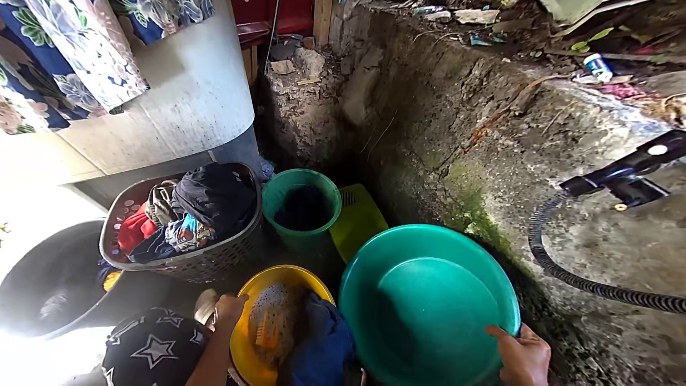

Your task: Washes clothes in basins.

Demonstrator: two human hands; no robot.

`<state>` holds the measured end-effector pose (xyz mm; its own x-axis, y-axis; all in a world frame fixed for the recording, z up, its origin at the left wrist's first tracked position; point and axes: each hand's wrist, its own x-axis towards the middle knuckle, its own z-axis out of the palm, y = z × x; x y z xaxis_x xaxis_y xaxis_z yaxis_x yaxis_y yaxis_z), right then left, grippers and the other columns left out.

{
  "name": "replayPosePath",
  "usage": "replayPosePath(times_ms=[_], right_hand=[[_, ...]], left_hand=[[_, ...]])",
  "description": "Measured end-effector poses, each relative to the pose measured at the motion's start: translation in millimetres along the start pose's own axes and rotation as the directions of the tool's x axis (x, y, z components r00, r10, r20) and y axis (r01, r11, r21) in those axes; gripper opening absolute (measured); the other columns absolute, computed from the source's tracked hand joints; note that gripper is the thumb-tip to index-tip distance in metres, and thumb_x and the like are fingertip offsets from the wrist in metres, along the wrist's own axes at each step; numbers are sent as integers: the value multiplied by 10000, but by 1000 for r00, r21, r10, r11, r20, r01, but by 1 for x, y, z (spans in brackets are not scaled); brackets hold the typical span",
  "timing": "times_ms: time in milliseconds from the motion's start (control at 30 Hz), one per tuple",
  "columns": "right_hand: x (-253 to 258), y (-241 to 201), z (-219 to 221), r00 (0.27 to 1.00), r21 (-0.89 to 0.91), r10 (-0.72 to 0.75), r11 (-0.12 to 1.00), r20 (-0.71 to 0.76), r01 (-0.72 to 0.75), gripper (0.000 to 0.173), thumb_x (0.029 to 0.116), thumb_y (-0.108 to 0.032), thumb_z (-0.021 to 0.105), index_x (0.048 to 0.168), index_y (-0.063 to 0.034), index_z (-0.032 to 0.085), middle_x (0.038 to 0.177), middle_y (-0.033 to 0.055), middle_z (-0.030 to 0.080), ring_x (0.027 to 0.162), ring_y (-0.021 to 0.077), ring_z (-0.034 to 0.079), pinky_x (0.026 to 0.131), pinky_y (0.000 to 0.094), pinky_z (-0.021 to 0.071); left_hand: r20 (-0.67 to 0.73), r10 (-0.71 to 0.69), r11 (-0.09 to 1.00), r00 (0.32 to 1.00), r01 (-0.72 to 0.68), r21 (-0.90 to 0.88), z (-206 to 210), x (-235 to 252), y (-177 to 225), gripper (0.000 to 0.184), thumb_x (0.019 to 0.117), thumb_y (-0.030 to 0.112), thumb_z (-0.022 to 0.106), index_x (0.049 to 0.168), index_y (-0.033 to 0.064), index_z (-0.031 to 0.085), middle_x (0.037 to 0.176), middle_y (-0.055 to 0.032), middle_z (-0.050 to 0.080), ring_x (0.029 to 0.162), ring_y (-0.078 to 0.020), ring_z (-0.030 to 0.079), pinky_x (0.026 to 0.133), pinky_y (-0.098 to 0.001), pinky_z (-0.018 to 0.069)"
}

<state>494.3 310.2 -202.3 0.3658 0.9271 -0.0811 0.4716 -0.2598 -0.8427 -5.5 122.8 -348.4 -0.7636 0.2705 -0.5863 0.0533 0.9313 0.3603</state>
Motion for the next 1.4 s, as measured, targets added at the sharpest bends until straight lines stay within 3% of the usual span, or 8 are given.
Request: replayPosePath(times_ms=[300,633,800,933,1067,1167,1267,1400], right_hand=[[1,17,-7,999,50,41,998,13,-42,232,788,127,635,1008,56,630,879,127,618,749,148,580,672,361,507],[35,44,48,947,113,213,963,242,-245,352,794,129,625,1131,31,621,947,123,641,767,159,624,665,363,553],[65,91,67,893,-374,338,902,297,-217,556,898,14,715,1399,112,494,1360,361,541,1256,467,548,1027,630,449],[50,96,80,785,-877,536,481,311,19,651,1007,-204,635,1481,145,357,1512,361,413,1417,452,447,1141,559,409],[29,74,98,874,-789,208,555,439,264,806,933,-226,725,1569,41,311,1556,357,342,1410,527,402,1098,623,430],[-40,44,125,578,-288,-7,862,816,417,730,931,-248,748,1529,6,416,1469,262,521,1347,395,528,1129,510,440],[-130,38,155,142,-92,46,938,989,334,1140,771,-287,896,1630,-34,190,1629,251,316,1499,399,333,1230,534,300],[-171,73,194,263,-18,-60,959,963,283,1153,576,-216,984,1506,32,349,1439,264,521,1350,344,517,1149,474,424]], left_hand=[[-38,71,986,997,-75,-147,4,-7,-41,427,917,394,770,1099,9,742,1178,-255,694,1195,-421,622,1019,-638,456],[-89,-183,909,979,134,-395,-22,17,-114,533,897,337,815,1180,-91,670,1240,-322,640,1190,-439,604,1016,-612,456],[-86,-192,911,978,145,-386,-24,11,-105,515,896,320,817,1179,-84,669,1222,-320,643,1168,-437,608,996,-620,459],[-84,-236,901,968,186,-391,-25,8,-98,524,897,289,816,1226,-82,648,1259,-316,630,1208,-427,593,1019,-600,450],[-76,-239,908,968,195,-372,-23,12,-97,509,903,303,808,1213,-72,657,1268,-315,627,1221,-428,588,1022,-608,447],[-72,-240,923,968,204,-326,-22,16,-101,514,898,334,805,1204,-58,674,1288,-320,619,1252,-449,569,1028,-630,439],[-63,-224,934,973,195,-300,-20,21,-103,518,904,338,797,1202,-67,671,1292,-327,615,1264,-457,560,1036,-634,431],[-66,-224,940,972,198,-277,-18,24,-106,547,893,373,803,1212,-51,673,1301,-318,615,1262,-455,566,1037,-638,432]])
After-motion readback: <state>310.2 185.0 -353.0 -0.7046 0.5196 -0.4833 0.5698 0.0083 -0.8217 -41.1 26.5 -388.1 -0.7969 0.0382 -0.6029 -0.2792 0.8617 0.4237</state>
